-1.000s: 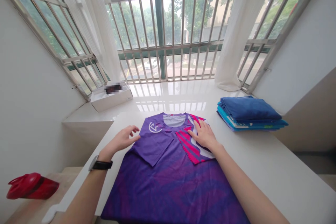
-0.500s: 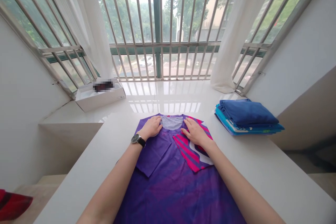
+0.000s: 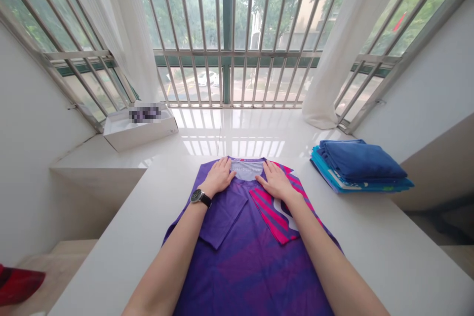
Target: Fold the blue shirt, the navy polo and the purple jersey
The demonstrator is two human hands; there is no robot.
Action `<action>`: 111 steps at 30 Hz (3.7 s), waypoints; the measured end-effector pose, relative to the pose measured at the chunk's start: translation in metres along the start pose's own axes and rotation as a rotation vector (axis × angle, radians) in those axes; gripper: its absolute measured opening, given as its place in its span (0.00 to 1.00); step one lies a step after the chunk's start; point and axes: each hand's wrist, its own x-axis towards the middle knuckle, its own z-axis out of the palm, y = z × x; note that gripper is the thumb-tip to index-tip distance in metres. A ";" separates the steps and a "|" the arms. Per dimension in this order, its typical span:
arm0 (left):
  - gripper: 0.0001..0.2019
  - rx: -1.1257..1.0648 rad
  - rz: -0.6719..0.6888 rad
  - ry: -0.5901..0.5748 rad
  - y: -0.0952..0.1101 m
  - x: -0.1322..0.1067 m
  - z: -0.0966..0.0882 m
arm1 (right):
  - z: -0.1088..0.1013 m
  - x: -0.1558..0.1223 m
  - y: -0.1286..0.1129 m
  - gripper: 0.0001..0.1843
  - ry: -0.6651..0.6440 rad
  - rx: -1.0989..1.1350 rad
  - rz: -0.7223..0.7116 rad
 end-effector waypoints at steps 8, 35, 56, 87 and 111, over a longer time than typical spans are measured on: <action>0.11 -0.187 0.154 -0.265 0.017 -0.010 -0.066 | -0.039 -0.015 -0.050 0.15 -0.083 0.426 -0.325; 0.11 -0.020 -0.171 -0.286 -0.031 -0.017 -0.070 | -0.035 -0.025 -0.080 0.05 -0.213 0.433 -0.265; 0.08 0.008 -0.234 -0.220 -0.049 -0.021 -0.065 | -0.023 -0.019 -0.075 0.09 -0.116 0.309 -0.101; 0.11 -0.007 0.170 -0.230 0.084 -0.013 -0.025 | -0.053 -0.013 0.004 0.08 -0.159 0.263 -0.156; 0.11 0.003 0.132 -0.225 0.077 -0.011 -0.030 | -0.044 -0.013 0.095 0.10 0.084 0.118 0.149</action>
